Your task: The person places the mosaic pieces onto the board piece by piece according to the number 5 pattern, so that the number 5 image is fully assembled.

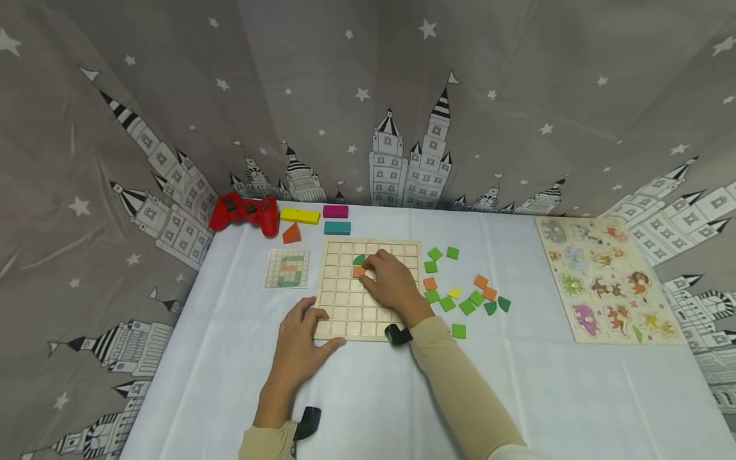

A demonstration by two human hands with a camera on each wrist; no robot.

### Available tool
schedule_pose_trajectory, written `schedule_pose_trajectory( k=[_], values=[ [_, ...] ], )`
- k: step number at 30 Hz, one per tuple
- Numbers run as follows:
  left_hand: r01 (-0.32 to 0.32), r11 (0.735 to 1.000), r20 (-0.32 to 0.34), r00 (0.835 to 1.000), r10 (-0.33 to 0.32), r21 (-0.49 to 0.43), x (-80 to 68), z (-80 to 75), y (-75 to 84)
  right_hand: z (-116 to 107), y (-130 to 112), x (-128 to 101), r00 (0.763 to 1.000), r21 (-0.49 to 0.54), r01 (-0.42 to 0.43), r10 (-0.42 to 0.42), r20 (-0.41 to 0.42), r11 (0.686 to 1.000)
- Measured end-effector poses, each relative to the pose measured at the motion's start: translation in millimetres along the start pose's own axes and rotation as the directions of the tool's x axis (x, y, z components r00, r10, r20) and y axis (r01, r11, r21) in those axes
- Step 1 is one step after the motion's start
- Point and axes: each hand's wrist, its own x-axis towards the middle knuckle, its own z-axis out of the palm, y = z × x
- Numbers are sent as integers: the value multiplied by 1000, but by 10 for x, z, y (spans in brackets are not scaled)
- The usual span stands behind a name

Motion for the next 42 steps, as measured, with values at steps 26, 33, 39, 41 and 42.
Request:
schedule_pose_trajectory(
  k=[26, 33, 39, 41, 42],
  values=[
    [-20, 1000, -22, 1000, 20, -2, -4, 17, 1, -28, 109, -29, 999, 212, -24, 29, -18, 977],
    [-17, 1000, -15, 1000, 17, 5, -16, 58, -9, -417, 627, -455, 987, 299, -80, 117, -109, 951],
    [-22, 1000, -20, 1000, 22, 2, -8, 46, -15, -743, 1268, -937, 921, 221, -309, 349, -173, 925],
    [-16, 1000, -22, 1000, 16, -4, -10, 44, -14, -806, 1422, -1046, 900, 178, -371, 400, -174, 912],
    [-14, 1000, -22, 1000, 14, -8, -13, 45, -13, -829, 1475, -1079, 898, 158, -385, 409, -164, 909]
  ],
)
